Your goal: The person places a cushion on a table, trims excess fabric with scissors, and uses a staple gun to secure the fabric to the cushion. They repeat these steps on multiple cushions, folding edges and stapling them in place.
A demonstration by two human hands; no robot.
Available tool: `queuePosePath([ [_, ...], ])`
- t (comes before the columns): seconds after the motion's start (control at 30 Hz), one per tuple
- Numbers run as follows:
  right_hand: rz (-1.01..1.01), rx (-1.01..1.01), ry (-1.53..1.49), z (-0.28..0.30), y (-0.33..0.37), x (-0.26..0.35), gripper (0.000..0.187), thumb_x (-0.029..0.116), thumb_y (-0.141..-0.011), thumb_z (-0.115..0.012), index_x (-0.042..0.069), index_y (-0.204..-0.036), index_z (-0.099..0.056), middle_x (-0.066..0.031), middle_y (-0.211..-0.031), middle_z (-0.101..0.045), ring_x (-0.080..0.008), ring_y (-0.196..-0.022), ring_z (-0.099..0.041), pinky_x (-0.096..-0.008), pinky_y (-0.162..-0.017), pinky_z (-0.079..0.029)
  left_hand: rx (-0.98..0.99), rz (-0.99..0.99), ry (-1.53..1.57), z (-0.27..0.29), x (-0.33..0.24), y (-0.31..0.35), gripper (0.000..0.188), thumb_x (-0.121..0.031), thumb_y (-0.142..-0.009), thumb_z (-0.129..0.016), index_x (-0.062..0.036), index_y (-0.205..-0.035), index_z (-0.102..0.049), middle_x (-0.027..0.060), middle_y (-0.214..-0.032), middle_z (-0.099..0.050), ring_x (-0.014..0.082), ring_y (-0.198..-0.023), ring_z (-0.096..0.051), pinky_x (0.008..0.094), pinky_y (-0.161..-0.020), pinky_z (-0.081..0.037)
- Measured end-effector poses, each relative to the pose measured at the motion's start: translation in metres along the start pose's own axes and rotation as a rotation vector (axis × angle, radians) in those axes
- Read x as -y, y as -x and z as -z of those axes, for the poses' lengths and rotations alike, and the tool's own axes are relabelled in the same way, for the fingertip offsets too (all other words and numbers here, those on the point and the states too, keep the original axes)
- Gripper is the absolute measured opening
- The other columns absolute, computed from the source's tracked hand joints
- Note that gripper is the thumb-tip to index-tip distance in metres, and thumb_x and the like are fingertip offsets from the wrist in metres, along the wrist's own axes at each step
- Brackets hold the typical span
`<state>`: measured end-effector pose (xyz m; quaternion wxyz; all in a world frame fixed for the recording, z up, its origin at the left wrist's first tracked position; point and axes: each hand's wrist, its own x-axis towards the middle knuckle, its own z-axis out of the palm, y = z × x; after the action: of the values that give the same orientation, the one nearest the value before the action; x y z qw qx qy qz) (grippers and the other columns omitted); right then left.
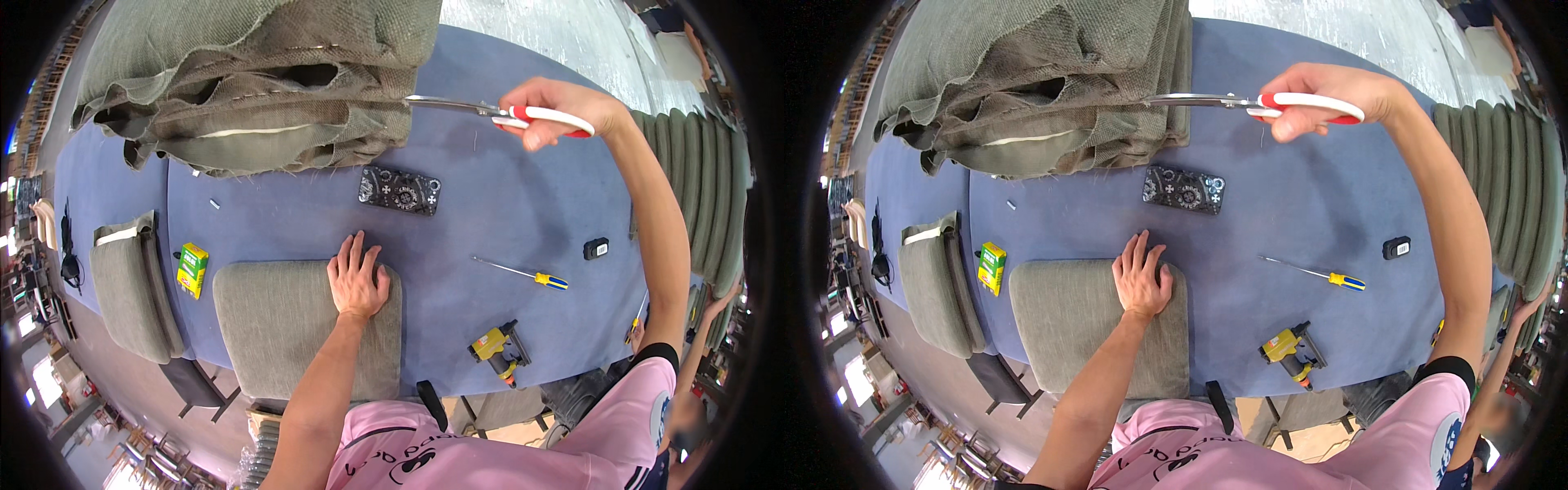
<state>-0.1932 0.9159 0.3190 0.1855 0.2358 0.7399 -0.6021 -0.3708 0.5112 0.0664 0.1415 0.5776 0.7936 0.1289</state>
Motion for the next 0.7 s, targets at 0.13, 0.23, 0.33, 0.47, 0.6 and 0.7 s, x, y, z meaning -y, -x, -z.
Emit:
queuePosePath([
  [0.13,-0.044,0.007,0.087,-0.002,-0.004,0.000,0.036,0.042,-0.092,-0.084,0.009,-0.096,-0.069,0.0064,-0.078,-0.062,-0.0047,-0.064,-0.051,-0.0240,-0.054,-0.040,0.002,0.014,0.009,0.001,0.000,0.001,0.045,-0.032,-0.093,-0.063,-0.0186,-0.135,-0.069,0.0099,-0.165,-0.050,0.0325,-0.153,-0.043,0.0527,-0.119,-0.034],
  [0.23,-0.034,-0.031,0.016,-0.009,-0.004,0.001,0.038,0.034,-0.092,-0.087,0.010,-0.084,-0.059,0.0069,-0.070,-0.049,-0.0034,-0.061,-0.044,-0.0250,-0.051,-0.034,0.004,0.015,0.010,0.001,0.000,0.000,0.044,-0.029,-0.092,-0.063,-0.0190,-0.135,-0.068,0.0095,-0.165,-0.050,0.0329,-0.153,-0.043,0.0521,-0.119,-0.034],
  [0.33,-0.053,-0.020,0.060,-0.008,-0.001,0.005,0.037,0.033,-0.094,-0.085,0.009,-0.084,-0.059,0.0071,-0.069,-0.047,-0.0036,-0.061,-0.044,-0.0250,-0.050,-0.034,-0.002,0.012,0.005,0.001,0.000,0.000,0.044,-0.029,-0.092,-0.064,-0.0195,-0.135,-0.068,0.0091,-0.165,-0.050,0.0328,-0.153,-0.043,0.0522,-0.119,-0.034],
  [0.47,-0.106,0.010,0.197,-0.006,0.000,0.017,0.039,0.036,-0.094,-0.085,0.009,-0.086,-0.059,0.0065,-0.073,-0.050,-0.0051,-0.065,-0.047,-0.0260,-0.055,-0.037,-0.010,0.013,0.018,0.001,0.001,0.001,0.044,-0.028,-0.091,-0.064,-0.0195,-0.135,-0.068,0.0095,-0.165,-0.050,0.0329,-0.153,-0.043,0.0525,-0.119,-0.035],
  [0.6,-0.011,0.015,0.142,0.001,0.001,0.009,0.041,0.041,-0.094,-0.086,0.010,-0.086,-0.059,0.0062,-0.074,-0.052,-0.0052,-0.066,-0.047,-0.0258,-0.057,-0.038,-0.011,0.009,0.012,0.000,0.001,0.001,0.045,-0.028,-0.091,-0.064,-0.0192,-0.135,-0.068,0.0100,-0.165,-0.050,0.0331,-0.153,-0.043,0.0525,-0.118,-0.035],
  [0.7,-0.105,0.048,0.118,0.009,0.001,0.018,0.040,0.041,-0.093,-0.086,0.010,-0.087,-0.061,0.0059,-0.074,-0.053,-0.0054,-0.065,-0.048,-0.0253,-0.057,-0.038,-0.019,-0.001,0.007,0.000,0.001,0.001,0.044,-0.032,-0.093,-0.064,-0.0185,-0.134,-0.068,0.0106,-0.164,-0.051,0.0328,-0.152,-0.043,0.0539,-0.117,-0.036],
])
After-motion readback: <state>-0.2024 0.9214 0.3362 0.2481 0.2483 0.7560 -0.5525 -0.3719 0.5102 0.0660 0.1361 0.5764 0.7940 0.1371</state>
